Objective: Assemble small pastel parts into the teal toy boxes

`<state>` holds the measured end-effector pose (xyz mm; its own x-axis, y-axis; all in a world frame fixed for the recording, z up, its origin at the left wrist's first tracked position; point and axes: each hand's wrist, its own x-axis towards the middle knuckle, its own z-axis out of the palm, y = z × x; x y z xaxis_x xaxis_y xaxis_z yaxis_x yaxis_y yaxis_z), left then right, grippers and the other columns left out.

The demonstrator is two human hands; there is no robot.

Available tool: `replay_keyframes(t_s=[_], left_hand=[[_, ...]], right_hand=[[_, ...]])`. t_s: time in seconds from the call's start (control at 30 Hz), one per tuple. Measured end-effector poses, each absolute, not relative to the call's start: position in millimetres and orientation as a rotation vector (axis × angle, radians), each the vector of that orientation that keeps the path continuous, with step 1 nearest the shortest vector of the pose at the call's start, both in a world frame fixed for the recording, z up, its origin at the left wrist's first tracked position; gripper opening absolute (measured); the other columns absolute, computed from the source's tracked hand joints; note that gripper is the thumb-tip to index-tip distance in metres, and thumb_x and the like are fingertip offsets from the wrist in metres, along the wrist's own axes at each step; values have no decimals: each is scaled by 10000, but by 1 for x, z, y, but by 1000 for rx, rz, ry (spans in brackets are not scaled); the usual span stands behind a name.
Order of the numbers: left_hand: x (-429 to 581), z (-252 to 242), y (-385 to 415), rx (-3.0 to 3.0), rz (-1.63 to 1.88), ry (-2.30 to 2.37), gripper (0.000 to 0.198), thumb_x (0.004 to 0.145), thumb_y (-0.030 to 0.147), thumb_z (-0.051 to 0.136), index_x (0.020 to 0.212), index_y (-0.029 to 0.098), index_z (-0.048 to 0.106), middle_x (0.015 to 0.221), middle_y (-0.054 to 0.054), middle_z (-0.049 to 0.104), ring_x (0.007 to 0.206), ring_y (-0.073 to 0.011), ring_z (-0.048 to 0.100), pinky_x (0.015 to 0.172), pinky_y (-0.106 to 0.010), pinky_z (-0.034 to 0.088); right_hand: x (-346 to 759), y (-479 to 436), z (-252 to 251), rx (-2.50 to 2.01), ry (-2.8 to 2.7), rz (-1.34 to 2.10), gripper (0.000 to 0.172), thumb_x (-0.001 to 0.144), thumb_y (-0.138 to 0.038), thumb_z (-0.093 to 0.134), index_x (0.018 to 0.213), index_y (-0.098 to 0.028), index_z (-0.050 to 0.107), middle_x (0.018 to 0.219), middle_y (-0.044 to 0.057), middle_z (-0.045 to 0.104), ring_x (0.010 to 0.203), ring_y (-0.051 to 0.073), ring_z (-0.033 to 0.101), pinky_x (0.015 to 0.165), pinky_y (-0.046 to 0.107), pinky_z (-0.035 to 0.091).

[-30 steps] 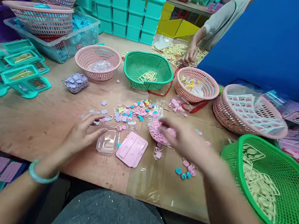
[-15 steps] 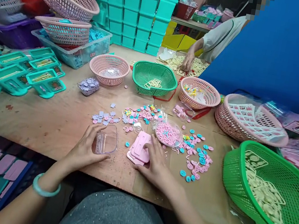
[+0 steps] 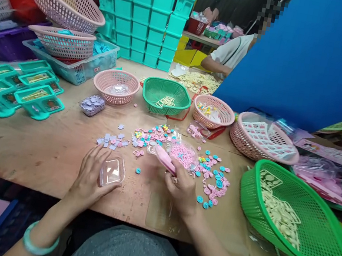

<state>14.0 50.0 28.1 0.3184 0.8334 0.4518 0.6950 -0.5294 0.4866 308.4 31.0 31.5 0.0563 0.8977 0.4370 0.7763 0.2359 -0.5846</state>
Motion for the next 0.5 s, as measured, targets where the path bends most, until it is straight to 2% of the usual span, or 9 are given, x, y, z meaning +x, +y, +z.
replay_keyframes(t_s=[0.07, 0.1, 0.2, 0.3, 0.37, 0.43, 0.5], left_hand=[[29, 45, 58, 2280, 1138, 1372, 715, 874, 341, 706, 1508, 304, 376, 1545, -143, 410, 1448, -346, 376, 1184, -582, 314], [39, 55, 63, 2195, 1177, 1334, 663, 883, 330, 691, 1485, 304, 415, 1532, -128, 435, 1439, -327, 394, 1191, -560, 316], [77, 79, 81, 1769, 1136, 1129, 677, 831, 351, 740, 1449, 294, 469, 1530, -108, 464, 1425, -312, 423, 1184, -518, 344], [112, 89, 94, 1119, 930, 832, 582, 812, 323, 725, 1360, 229, 555, 1439, -138, 572, 1309, -326, 554, 1105, -505, 441], [129, 88, 98, 745, 835, 666, 433, 797, 259, 685, 1219, 170, 644, 1300, -149, 671, 1212, -329, 628, 1069, -497, 474], [140, 85, 99, 500, 804, 557, 324, 782, 228, 652, 1088, 134, 694, 1193, -152, 722, 1174, -332, 651, 1064, -492, 478], [145, 81, 98, 357, 804, 497, 243, 796, 246, 631, 986, 119, 713, 1126, -156, 743, 1162, -337, 656, 1065, -499, 476]], right_hand=[[306, 40, 50, -1536, -1474, 477, 306, 905, -260, 518, 1182, -196, 632, 884, 52, 727, 700, 182, 683, 647, 297, 568], [305, 45, 61, -1485, -1388, 633, 282, 898, -291, 542, 1148, -199, 633, 840, 31, 705, 661, 164, 657, 605, 275, 544], [299, 59, 92, -1313, -1332, 919, 272, 855, -344, 614, 1080, -192, 633, 832, 12, 655, 690, 140, 617, 605, 245, 507], [290, 62, 111, -1310, -1392, 928, 361, 831, -362, 683, 1151, -208, 617, 780, -23, 588, 640, 118, 543, 591, 235, 477], [284, 57, 114, -1301, -1428, 918, 544, 798, -394, 752, 1282, -243, 555, 883, -8, 615, 736, 141, 586, 682, 265, 520], [278, 48, 113, -1274, -1458, 908, 763, 744, -429, 818, 1404, -289, 461, 1133, 41, 632, 978, 197, 630, 871, 337, 539], [273, 38, 110, -1285, -1494, 881, 916, 699, -455, 855, 1473, -320, 384, 1342, 75, 568, 1172, 254, 590, 1002, 408, 501]])
